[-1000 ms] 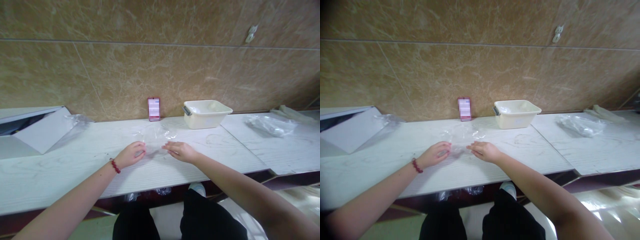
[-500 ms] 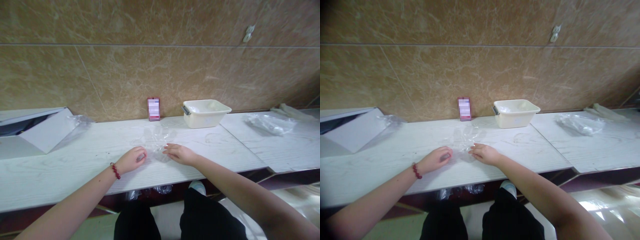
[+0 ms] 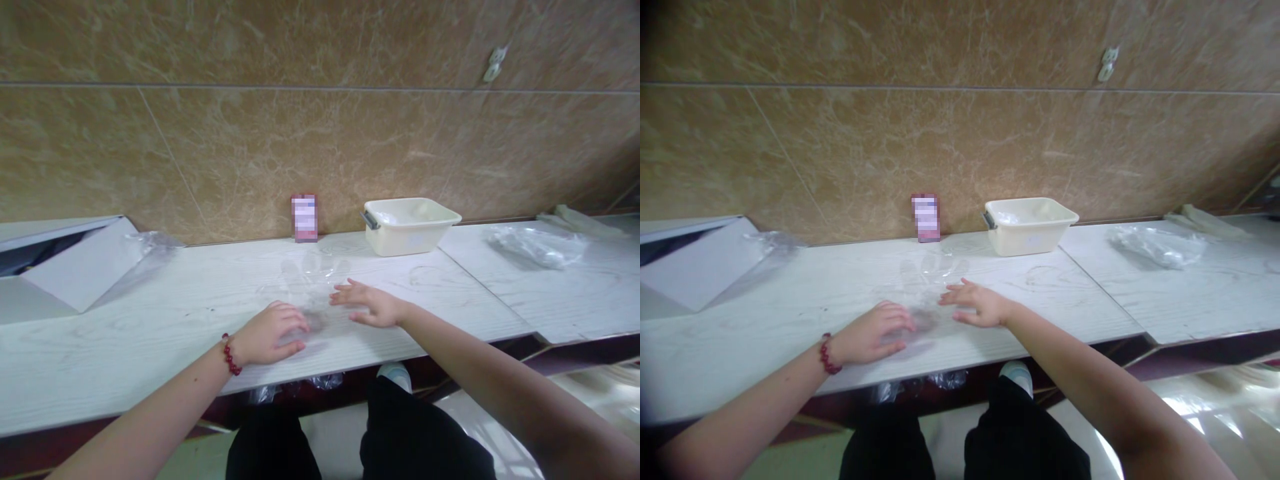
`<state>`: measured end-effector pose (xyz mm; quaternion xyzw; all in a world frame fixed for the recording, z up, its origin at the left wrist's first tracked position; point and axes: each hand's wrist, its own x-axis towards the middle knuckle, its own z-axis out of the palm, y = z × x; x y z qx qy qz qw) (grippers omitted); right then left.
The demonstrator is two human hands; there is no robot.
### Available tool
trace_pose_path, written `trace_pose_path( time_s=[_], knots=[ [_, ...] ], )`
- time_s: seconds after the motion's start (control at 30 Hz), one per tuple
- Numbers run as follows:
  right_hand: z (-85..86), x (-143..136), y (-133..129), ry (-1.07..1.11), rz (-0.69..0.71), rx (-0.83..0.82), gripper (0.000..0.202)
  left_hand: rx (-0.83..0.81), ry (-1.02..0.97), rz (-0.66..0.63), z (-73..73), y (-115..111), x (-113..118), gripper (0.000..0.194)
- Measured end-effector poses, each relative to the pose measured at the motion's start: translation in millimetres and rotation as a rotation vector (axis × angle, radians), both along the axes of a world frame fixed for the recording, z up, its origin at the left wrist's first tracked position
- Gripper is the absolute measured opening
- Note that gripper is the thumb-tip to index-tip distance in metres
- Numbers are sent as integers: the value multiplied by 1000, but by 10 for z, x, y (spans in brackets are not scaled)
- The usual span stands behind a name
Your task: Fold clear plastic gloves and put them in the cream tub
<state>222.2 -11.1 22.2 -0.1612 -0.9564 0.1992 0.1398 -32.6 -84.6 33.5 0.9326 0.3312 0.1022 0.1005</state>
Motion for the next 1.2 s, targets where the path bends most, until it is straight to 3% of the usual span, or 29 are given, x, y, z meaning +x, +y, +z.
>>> trace_pose_path(
  time_s=[0.1,0.17,0.3,0.4,0.57,0.77,1.2],
  knots=[
    [31,-112,92,135,-113,-65,43,18,47,1,-64,-52,268,40],
    [13,-221,128,138,-128,-98,46,87,78,119,-188,-124,467,56],
    [-80,-427,99,15,-27,-114,48,131,113,269,-454,-260,716,70],
    [-164,-522,59,-98,41,-104,46,126,101,309,-543,-296,747,71],
    [-297,-566,155,-197,5,25,44,100,102,290,-554,-291,720,77],
    [-445,-551,474,-258,-176,217,50,118,99,283,-557,-299,714,76],
    [-491,-688,894,-363,-490,210,65,117,112,273,-537,-304,720,77]
  ],
)
